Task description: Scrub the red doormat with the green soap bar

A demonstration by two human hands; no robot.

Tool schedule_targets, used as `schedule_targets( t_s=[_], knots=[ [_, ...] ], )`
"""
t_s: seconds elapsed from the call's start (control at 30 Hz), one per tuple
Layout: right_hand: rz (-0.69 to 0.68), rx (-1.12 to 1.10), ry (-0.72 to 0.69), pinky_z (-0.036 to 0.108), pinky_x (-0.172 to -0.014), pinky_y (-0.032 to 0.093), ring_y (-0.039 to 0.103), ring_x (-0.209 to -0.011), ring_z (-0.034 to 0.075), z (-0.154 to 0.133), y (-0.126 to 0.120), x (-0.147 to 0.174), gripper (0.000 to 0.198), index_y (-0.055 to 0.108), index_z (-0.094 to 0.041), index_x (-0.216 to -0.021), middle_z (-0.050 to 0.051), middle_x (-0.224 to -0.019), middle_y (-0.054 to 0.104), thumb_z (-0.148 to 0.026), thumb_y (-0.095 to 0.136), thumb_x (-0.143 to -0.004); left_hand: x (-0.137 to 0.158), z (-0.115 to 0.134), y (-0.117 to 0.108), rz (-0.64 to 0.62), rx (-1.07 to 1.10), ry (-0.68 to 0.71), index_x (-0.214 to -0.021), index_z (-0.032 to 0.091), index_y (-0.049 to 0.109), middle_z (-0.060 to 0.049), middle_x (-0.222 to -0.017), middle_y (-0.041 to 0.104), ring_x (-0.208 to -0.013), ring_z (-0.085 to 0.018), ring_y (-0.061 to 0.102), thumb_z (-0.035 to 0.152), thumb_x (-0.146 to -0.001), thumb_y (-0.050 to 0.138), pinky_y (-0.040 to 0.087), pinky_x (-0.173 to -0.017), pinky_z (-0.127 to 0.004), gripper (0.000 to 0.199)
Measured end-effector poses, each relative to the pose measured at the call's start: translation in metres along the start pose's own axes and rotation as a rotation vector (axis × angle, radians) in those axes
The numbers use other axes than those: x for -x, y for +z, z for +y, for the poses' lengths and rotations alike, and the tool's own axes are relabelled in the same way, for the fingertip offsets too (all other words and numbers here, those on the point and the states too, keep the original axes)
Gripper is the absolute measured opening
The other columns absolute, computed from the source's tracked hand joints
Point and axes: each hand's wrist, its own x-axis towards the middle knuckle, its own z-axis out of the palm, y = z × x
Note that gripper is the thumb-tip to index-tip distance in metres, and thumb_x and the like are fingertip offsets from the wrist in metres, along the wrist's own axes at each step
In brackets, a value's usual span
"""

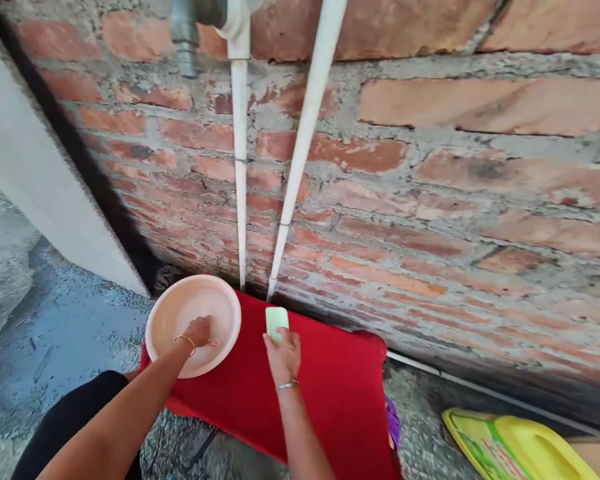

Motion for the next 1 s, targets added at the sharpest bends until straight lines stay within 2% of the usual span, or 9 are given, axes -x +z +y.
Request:
schedule_targets(
  t_s=[0.1,0.2,0.3,0.5,0.57,0.63,0.73,0.87,1.0],
  knots=[
    [-0.105,0.108,-0.093,0.033,-0.086,0.044,0.058,-0.093,0.022,-0.040,0.024,-0.008,0.023,0.066,-0.025,-0.097,0.005,-0.099,0.059,-0.038,0.066,-0.077,-0.002,-0.002,0.000,0.003,-0.052,0.016,-0.135,0.008,0.047,-0.025,-0.133,0.058,-0.126,-0.032,0.056,0.032,-0.074,0.073,0.046,-0.101,-0.041,0.070],
    [-0.158,0.226,-0.075,0.030,-0.083,0.043,0.058,-0.092,0.020,-0.044,0.024,-0.016,0.024,0.068,-0.027,-0.097,0.004,-0.101,0.060,-0.034,0.072,-0.075,-0.007,-0.003,0.002,-0.006,-0.083,0.036,-0.139,0.010,0.045,-0.024,-0.135,0.058,-0.128,-0.030,0.055,0.032,-0.075,0.072,0.044,-0.103,-0.038,0.073],
    [-0.156,0.291,0.008,0.029,-0.083,0.042,0.059,-0.093,0.020,-0.016,-0.001,-0.020,0.027,0.068,-0.027,-0.100,0.005,-0.102,0.061,-0.036,0.072,-0.075,-0.011,-0.003,0.005,-0.014,-0.095,0.043,-0.135,0.012,0.049,-0.021,-0.132,0.061,-0.126,-0.028,0.056,0.033,-0.077,0.070,0.045,-0.101,-0.035,0.065],
    [-0.042,0.215,0.337,0.037,-0.083,0.046,0.062,-0.090,0.025,0.073,-0.084,-0.014,0.034,0.065,-0.023,-0.109,0.009,-0.099,0.062,-0.043,0.062,-0.082,-0.002,0.001,0.007,0.030,-0.103,-0.006,-0.136,0.008,0.047,-0.023,-0.132,0.059,-0.122,-0.028,0.059,0.033,-0.080,0.068,0.047,-0.098,-0.033,0.065],
    [-0.005,0.209,0.430,0.040,-0.083,0.045,0.061,-0.094,0.029,0.088,-0.101,-0.010,0.040,0.063,-0.019,-0.112,0.013,-0.098,0.062,-0.047,0.058,-0.085,0.003,0.002,0.006,0.042,-0.095,-0.011,-0.137,0.009,0.046,-0.024,-0.134,0.057,-0.123,-0.028,0.059,0.035,-0.080,0.068,0.046,-0.098,-0.034,0.067],
    [0.013,0.197,0.447,0.041,-0.084,0.044,0.060,-0.100,0.032,0.088,-0.105,-0.005,0.042,0.062,-0.016,-0.114,0.016,-0.100,0.061,-0.047,0.056,-0.086,0.007,0.003,0.003,0.031,-0.092,0.002,-0.138,0.010,0.045,-0.024,-0.137,0.054,-0.125,-0.029,0.057,0.036,-0.076,0.072,0.045,-0.101,-0.035,0.073],
    [-0.033,0.166,0.303,0.038,-0.088,0.043,0.059,-0.102,0.030,0.060,-0.086,-0.003,0.037,0.063,-0.018,-0.111,0.013,-0.103,0.060,-0.042,0.061,-0.084,0.010,0.004,-0.001,-0.018,-0.106,0.020,-0.142,0.009,0.040,-0.025,-0.140,0.051,-0.127,-0.030,0.055,0.035,-0.071,0.076,0.042,-0.105,-0.037,0.084],
    [-0.153,0.145,0.092,0.033,-0.089,0.043,0.059,-0.099,0.024,-0.007,-0.036,-0.013,0.032,0.066,-0.023,-0.109,0.007,-0.106,0.058,-0.040,0.064,-0.082,0.007,0.004,-0.001,-0.021,-0.107,0.006,-0.144,0.010,0.039,-0.024,-0.143,0.048,-0.130,-0.031,0.052,0.034,-0.068,0.077,0.041,-0.106,-0.037,0.088],
    [-0.271,0.204,-0.075,0.032,-0.091,0.041,0.056,-0.103,0.023,-0.064,0.009,-0.035,0.037,0.065,-0.028,-0.117,0.007,-0.112,0.057,-0.037,0.065,-0.081,0.001,0.003,0.001,-0.032,-0.083,0.006,-0.142,0.012,0.040,-0.023,-0.141,0.051,-0.127,-0.031,0.055,0.031,-0.066,0.078,0.043,-0.105,-0.036,0.088]
  ],
)
